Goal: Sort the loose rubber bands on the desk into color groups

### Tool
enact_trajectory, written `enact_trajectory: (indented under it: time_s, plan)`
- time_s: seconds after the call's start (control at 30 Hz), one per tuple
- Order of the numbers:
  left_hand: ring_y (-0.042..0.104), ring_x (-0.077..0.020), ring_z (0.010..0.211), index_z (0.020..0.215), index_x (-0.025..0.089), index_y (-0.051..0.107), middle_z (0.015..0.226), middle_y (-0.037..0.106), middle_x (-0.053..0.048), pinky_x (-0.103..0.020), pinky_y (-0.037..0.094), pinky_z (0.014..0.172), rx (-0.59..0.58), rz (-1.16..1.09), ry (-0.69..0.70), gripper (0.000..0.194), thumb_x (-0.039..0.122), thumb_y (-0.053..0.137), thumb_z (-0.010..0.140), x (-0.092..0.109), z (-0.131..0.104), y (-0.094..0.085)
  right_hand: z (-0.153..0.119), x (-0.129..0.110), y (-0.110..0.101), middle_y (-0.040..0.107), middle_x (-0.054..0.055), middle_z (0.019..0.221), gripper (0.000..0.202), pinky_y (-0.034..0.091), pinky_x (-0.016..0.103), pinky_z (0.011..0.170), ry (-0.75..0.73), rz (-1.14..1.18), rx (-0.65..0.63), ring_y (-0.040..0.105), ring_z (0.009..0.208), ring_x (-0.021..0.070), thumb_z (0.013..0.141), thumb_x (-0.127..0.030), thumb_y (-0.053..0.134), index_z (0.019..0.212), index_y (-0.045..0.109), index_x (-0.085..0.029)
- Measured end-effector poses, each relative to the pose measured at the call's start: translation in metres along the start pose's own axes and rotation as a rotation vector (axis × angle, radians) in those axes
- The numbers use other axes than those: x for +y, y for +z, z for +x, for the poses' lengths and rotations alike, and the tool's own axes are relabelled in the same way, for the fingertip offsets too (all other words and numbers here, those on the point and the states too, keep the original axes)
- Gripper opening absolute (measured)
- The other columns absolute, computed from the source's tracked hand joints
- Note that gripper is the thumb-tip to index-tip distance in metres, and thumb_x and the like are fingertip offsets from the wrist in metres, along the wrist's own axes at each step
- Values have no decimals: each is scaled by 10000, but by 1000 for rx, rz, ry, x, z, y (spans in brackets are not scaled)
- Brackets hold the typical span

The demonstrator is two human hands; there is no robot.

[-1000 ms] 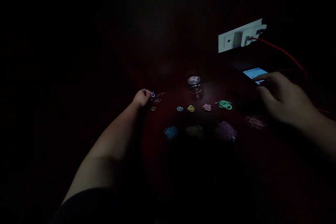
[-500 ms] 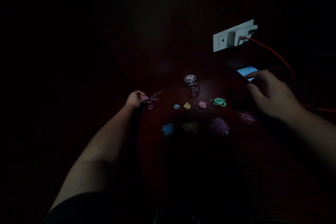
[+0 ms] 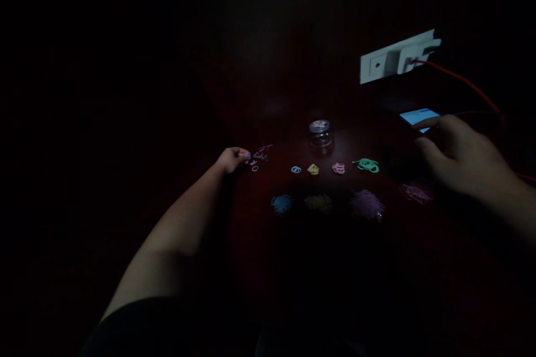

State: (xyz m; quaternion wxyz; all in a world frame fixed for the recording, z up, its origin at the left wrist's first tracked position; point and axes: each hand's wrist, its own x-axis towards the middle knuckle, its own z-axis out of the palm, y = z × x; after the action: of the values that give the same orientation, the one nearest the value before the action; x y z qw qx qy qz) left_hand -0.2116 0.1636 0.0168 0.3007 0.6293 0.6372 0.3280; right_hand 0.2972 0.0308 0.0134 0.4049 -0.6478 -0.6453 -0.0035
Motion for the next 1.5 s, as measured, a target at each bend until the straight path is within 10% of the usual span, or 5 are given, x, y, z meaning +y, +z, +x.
enact_trajectory:
  time_s: [0.37,0.97,1.5]
  plan:
    - [696,-198,876,1013,220,713,967,761,-48,-281,502,814,58,649,274,198,252,678,820,-13,-3,2,-1,-5,-1,694,111,932,457,525,386,658,3,11,-1,640,732,250,788,-413,528,1173,626,-189]
    - [700,-240,947,1017,212,742,1029,761,-97,-271,505,827,-48,1024,129,244,309,554,893,-3,-5,11,-2,-4,1,687,109,918,480,533,394,641,6,31,-19,651,723,253,788,-454,530,1177,625,-189]
    - [648,-241,1044,1039,188,702,1099,704,-105,-352,491,982,356,583,250,209,237,538,919,-10,-43,21,-3,-6,0,708,125,968,432,558,464,666,-6,26,-29,673,756,300,770,-477,524,1111,626,-232]
